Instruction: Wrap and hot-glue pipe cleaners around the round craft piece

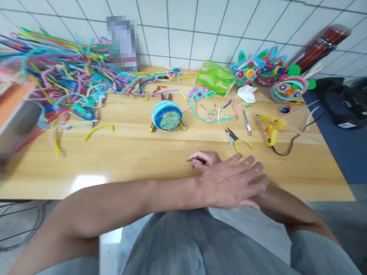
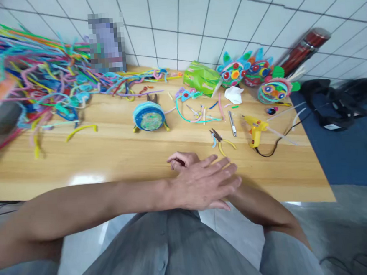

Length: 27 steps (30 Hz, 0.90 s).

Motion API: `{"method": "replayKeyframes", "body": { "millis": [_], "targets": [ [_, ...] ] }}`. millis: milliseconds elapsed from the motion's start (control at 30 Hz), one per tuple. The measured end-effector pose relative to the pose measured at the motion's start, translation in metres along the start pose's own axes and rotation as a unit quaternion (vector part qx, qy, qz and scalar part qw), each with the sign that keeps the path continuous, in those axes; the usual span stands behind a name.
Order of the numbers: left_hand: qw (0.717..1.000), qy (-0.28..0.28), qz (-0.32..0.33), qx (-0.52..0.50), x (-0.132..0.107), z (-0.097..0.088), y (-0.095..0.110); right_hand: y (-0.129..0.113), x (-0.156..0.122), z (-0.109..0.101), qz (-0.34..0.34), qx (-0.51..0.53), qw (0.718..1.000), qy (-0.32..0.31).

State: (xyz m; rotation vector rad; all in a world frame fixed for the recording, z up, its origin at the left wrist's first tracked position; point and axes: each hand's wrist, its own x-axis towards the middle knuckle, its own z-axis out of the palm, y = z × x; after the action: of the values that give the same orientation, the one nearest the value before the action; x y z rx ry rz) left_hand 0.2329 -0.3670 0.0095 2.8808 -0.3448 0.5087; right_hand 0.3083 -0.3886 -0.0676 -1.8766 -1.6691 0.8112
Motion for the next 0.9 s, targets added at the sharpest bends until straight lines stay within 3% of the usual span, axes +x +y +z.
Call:
{"method": "replayKeyframes", "body": {
  "millis": [67, 133, 200, 267, 367, 500, 600, 700, 767, 900],
  "targets": [
    [0.996, -0.086, -0.014, 0.0, -0.002, 0.022, 0.007, -0.002, 0.005, 0.002, -0.016, 0.05, 0.999, -0.016],
    [0.993, -0.113, -0.039, -0.01, -0.002, 0.031, 0.016, -0.01, 0.005, 0.001, -0.027, 0.117, 0.992, -0.029],
    [0.997, -0.072, 0.008, -0.007, -0.005, 0.022, 0.026, -0.024, 0.001, 0.001, -0.042, 0.153, 0.987, -0.009],
    [0.997, -0.013, 0.075, 0.012, -0.017, 0.002, 0.031, -0.042, -0.004, 0.001, -0.061, 0.147, 0.987, 0.037],
    [0.995, 0.042, 0.093, 0.018, -0.057, -0.028, 0.021, -0.063, -0.004, 0.001, -0.062, 0.145, 0.979, 0.127],
    [0.987, 0.152, -0.044, -0.001, -0.133, -0.044, -0.03, -0.067, 0.021, -0.012, -0.052, 0.219, 0.949, 0.222],
    [0.95, 0.259, -0.173, -0.011, -0.175, -0.048, -0.084, -0.058, 0.053, -0.025, -0.053, 0.233, 0.925, 0.297],
    [0.926, 0.288, -0.244, -0.015, -0.189, -0.045, -0.135, -0.045, 0.08, -0.027, -0.055, 0.219, 0.907, 0.356],
    [0.924, 0.282, -0.254, -0.037, -0.188, -0.039, -0.16, -0.035, 0.09, -0.019, -0.064, 0.187, 0.915, 0.353],
    [0.931, 0.268, -0.224, -0.105, -0.182, -0.021, -0.186, -0.018, 0.096, 0.002, -0.089, 0.116, 0.937, 0.318]
  ]
}}
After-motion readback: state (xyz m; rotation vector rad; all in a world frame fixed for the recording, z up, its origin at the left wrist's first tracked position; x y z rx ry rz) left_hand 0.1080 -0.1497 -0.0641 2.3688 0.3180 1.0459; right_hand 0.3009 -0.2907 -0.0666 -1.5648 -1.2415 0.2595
